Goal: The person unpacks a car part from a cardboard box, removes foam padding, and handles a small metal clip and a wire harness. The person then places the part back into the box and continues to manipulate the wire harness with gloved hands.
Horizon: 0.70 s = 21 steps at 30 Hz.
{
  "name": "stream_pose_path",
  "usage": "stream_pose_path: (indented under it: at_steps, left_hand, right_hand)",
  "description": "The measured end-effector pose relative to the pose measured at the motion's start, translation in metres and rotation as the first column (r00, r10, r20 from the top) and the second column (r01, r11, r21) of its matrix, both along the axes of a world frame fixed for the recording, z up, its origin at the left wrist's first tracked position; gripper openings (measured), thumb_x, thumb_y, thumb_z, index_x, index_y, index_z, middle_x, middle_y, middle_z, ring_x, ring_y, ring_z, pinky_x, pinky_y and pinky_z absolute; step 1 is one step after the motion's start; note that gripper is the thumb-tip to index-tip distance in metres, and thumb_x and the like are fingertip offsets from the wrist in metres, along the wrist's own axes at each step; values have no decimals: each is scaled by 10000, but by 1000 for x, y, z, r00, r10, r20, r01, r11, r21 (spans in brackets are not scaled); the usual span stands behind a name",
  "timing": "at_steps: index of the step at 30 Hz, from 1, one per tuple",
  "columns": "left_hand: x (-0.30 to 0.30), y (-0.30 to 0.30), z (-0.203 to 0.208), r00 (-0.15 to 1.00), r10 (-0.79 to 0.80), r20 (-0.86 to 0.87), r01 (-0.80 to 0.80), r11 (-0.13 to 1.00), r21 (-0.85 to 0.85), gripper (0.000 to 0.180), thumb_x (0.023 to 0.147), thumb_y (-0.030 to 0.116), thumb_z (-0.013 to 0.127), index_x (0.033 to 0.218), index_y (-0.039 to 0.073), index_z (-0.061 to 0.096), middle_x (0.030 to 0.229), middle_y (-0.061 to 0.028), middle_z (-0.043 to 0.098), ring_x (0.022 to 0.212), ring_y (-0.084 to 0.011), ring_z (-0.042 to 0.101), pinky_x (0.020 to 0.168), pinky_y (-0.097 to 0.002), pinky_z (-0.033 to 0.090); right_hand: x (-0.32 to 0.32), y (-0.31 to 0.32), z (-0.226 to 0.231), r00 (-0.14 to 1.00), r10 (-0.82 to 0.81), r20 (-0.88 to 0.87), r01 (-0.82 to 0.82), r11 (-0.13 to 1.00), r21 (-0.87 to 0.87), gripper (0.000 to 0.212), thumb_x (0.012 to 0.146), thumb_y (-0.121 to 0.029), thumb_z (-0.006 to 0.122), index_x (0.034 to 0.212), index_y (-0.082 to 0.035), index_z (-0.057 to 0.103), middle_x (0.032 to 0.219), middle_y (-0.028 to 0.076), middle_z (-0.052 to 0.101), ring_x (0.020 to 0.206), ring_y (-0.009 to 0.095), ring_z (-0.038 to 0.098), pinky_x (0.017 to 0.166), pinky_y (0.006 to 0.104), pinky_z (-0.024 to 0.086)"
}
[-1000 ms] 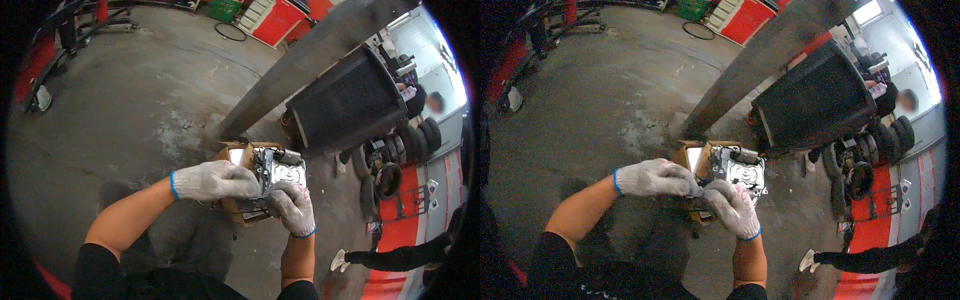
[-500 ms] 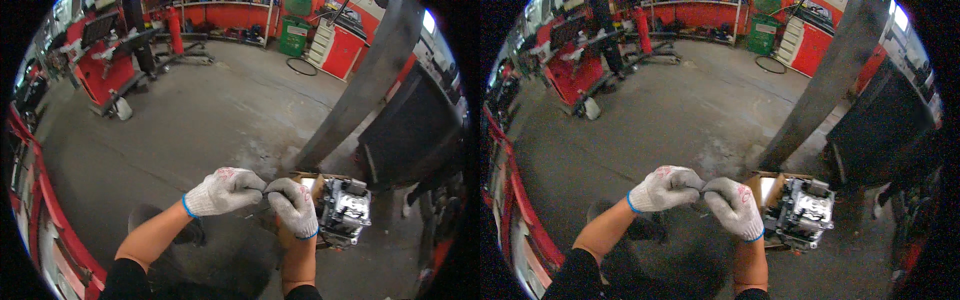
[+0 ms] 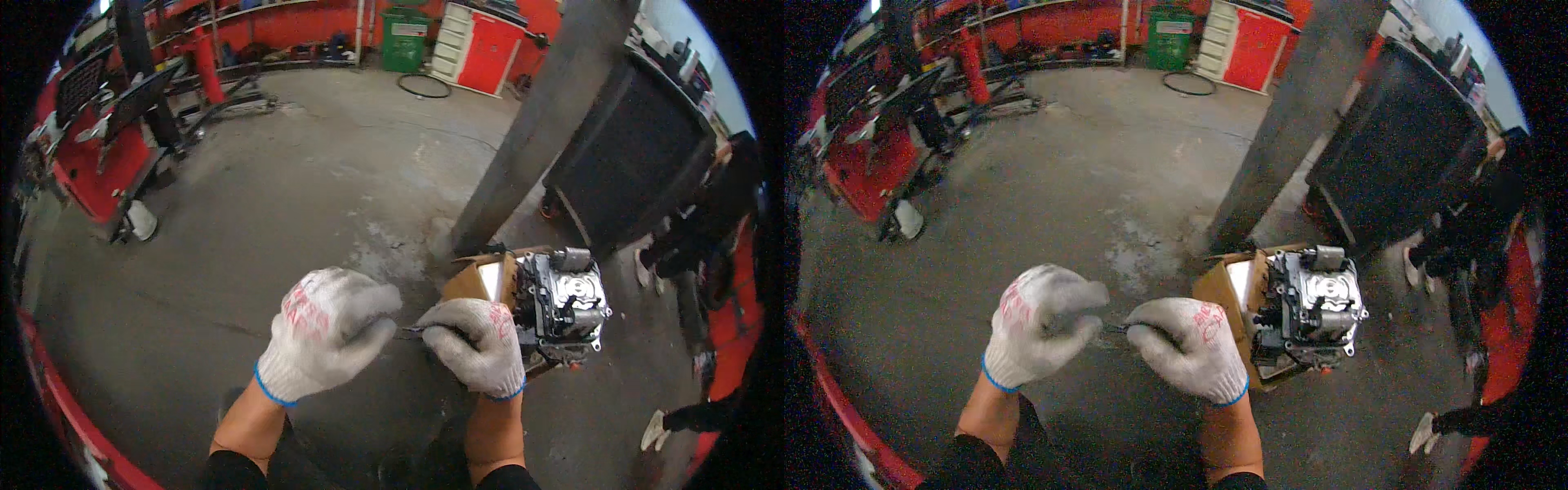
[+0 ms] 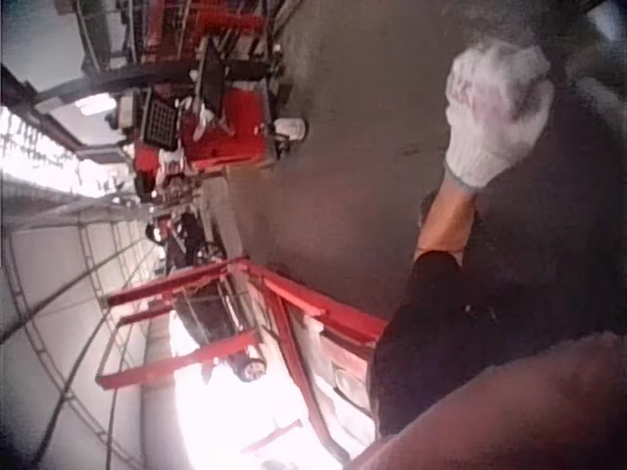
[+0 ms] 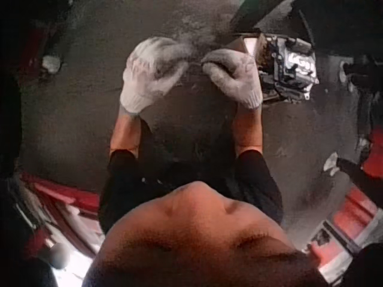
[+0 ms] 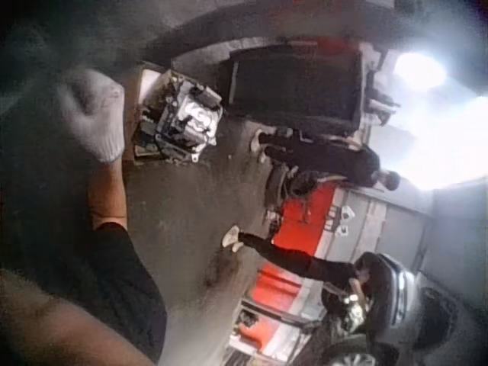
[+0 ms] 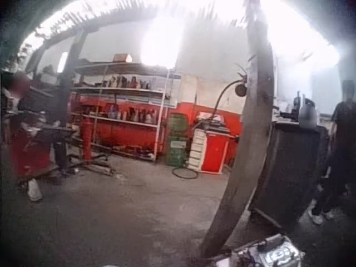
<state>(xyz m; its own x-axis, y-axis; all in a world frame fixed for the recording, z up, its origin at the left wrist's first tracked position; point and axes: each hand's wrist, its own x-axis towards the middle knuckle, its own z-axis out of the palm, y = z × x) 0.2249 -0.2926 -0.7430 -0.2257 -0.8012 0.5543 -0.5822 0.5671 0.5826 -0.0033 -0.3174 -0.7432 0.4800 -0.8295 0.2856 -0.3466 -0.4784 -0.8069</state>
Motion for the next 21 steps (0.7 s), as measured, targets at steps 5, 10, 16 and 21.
stream_pose_path:
  at_steps: [5, 10, 16, 21]
  left_hand:
    - [8, 0, -9, 990, -72, 125, 90, 985, -145, 259, 749, 173, 806, 986, 128, 712, 886, -59, 686, 857, -281, 681, 779, -435, 524]
    - [26, 1, -16, 992, -95, 78, 107, 979, -175, 271, 764, 202, 797, 1011, 135, 710, 888, -41, 683, 848, -267, 676, 773, -427, 521]
    - [51, 11, -30, 994, 24, 111, -2, 981, -196, 302, 702, 211, 839, 978, 156, 728, 858, -9, 693, 832, -249, 673, 802, -430, 530]
    - [63, 18, -27, 983, 44, 176, -3, 975, -224, 326, 681, 194, 829, 988, 157, 726, 843, -5, 686, 820, -244, 668, 803, -430, 530]
  right_hand:
    - [12, 21, 14, 987, -131, -88, 120, 986, -119, 145, 790, -128, 743, 892, -26, 728, 832, 149, 716, 771, 307, 707, 716, 387, 559]
    - [41, 31, 13, 961, -244, -133, 198, 937, -289, 168, 701, -113, 758, 845, -26, 747, 722, 126, 687, 643, 275, 666, 619, 360, 512]
    - [69, 31, 5, 947, -189, -260, 90, 933, -349, 172, 787, -172, 783, 936, -100, 733, 735, 99, 667, 663, 310, 648, 618, 418, 511]
    - [82, 28, 1, 948, -160, -275, 37, 913, -406, 179, 784, -177, 782, 936, -101, 728, 719, 89, 659, 657, 304, 642, 613, 423, 503]
